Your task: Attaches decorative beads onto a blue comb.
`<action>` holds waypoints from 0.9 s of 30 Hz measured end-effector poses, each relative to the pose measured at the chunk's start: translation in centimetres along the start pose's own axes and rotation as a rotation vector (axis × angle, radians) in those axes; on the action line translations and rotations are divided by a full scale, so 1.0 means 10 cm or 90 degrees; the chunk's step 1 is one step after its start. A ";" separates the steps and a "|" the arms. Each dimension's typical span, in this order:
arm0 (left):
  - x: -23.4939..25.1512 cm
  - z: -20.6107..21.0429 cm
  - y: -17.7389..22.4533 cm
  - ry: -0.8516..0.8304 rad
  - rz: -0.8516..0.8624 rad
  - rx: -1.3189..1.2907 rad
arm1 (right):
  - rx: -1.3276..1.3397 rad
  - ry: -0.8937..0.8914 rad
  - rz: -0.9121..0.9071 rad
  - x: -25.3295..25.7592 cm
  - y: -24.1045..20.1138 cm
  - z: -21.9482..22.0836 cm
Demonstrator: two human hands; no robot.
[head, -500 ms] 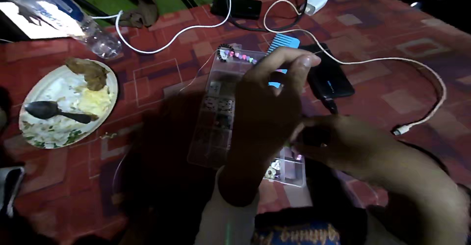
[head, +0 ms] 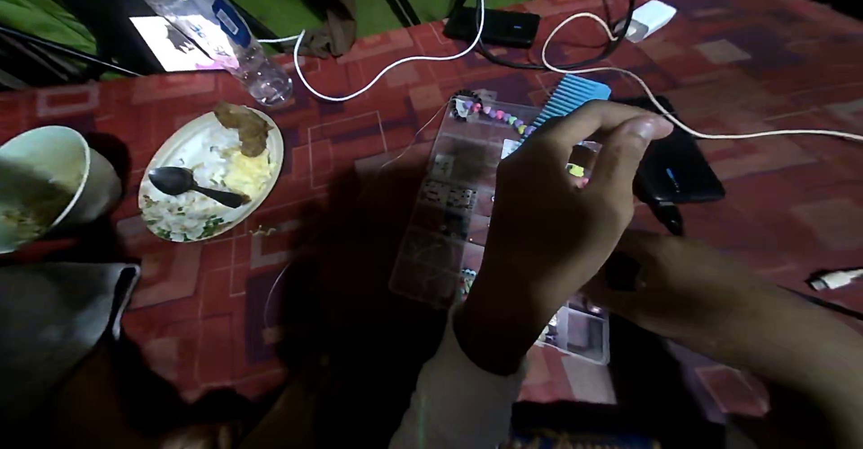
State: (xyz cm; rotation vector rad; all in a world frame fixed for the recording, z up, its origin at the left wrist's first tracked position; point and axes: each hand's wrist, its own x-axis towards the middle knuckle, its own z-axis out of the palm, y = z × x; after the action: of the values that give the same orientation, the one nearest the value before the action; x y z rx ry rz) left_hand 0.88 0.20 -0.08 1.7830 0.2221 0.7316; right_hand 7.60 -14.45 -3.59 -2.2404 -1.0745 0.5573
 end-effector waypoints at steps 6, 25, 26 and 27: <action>0.00 -0.02 0.02 -0.002 0.002 0.037 | 0.111 0.106 -0.112 0.02 0.10 0.01; -0.01 -0.01 0.04 -0.019 -0.011 0.011 | 0.417 0.283 -0.183 0.09 0.09 -0.04; -0.01 -0.01 0.03 -0.020 -0.012 0.010 | 0.421 0.282 -0.177 0.09 0.09 -0.05; -0.01 -0.01 0.03 -0.021 -0.013 0.009 | 0.426 0.280 -0.175 0.08 0.09 -0.05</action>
State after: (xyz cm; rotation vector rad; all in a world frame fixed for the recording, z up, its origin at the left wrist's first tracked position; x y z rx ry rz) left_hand 0.68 0.13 0.21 1.8022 0.2240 0.6868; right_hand 8.90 -14.41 -3.93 -1.5027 -0.7933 0.2328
